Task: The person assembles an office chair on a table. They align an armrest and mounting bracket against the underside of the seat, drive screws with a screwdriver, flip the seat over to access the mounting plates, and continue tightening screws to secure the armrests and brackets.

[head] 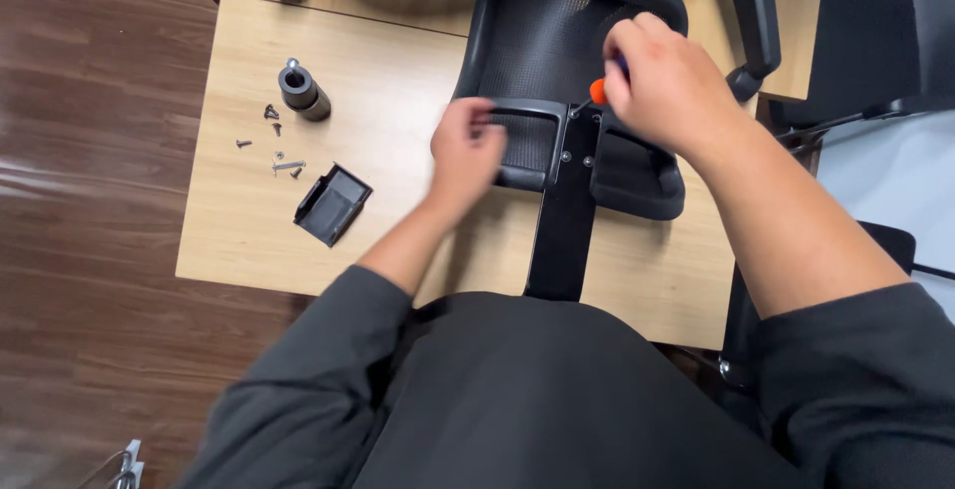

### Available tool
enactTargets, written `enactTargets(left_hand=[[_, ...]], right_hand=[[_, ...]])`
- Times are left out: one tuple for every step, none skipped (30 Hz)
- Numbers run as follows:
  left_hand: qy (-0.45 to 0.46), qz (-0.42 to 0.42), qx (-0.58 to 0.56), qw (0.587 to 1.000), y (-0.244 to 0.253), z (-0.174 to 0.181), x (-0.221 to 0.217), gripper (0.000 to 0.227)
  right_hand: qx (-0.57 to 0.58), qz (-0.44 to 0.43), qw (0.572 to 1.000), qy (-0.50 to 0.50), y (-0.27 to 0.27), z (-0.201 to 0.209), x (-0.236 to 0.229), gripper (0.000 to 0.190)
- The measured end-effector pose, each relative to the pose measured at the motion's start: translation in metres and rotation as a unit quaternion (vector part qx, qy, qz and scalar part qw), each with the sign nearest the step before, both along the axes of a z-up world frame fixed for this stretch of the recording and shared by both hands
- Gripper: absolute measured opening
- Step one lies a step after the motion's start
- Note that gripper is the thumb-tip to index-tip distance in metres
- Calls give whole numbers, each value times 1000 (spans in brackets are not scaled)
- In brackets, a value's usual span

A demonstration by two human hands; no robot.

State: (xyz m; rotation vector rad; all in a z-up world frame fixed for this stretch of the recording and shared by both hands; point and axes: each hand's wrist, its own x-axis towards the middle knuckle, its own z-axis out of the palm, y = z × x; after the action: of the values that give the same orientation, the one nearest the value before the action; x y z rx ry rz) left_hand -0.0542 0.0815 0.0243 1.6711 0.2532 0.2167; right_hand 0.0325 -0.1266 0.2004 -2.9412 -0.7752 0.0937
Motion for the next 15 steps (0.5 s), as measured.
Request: enactTargets(left_hand=[[-2, 1, 0, 1000, -15, 2, 7, 33], [-18, -37, 68, 997, -30, 4, 12, 44], [-34, -76, 135, 987, -45, 6, 17, 57], [-34, -77, 136, 987, -56, 2, 24, 57], [23, -109, 127, 986, -66, -2, 31, 69], [78, -142, 119, 980, -77, -5, 39, 81], [76, -144, 119, 979, -80, -3, 41, 81], [137, -175, 104, 969, -83, 0, 43, 90], [197, -206, 89, 954, -86, 3, 46, 99], [196, -209, 89, 954, -88, -4, 45, 99], [213, -219, 90, 948, -90, -11, 44, 101], [229, -230, 92, 941, -92, -18, 44, 103], [227, -234, 93, 941, -91, -18, 45, 103], [230, -236, 86, 940, -90, -19, 45, 102], [234, -239, 78, 939, -87, -20, 45, 102]], right_hand=[[0, 1, 1000, -2, 1, 4, 1, 23], [51, 65, 997, -7, 1, 7, 0, 20], [102, 128, 986, -12, 2, 10, 0, 24], [102, 127, 987, -13, 2, 8, 0, 24], [84, 61, 995, 7, 1, 5, 0, 21], [66, -6, 997, 26, 0, 3, 0, 28], [66, -8, 998, 24, -2, 2, 1, 28], [67, -7, 998, 15, -4, 1, 2, 19], [68, -7, 998, 7, -6, 0, 3, 12], [67, -9, 998, 6, -5, 4, 2, 12], [97, 31, 995, 2, -4, 9, 1, 22], [129, 70, 989, -3, -3, 13, 0, 34], [129, 66, 989, -5, -5, 7, 2, 34], [104, -3, 994, 12, -7, -1, 3, 31], [80, -73, 994, 30, -8, -8, 4, 36]])
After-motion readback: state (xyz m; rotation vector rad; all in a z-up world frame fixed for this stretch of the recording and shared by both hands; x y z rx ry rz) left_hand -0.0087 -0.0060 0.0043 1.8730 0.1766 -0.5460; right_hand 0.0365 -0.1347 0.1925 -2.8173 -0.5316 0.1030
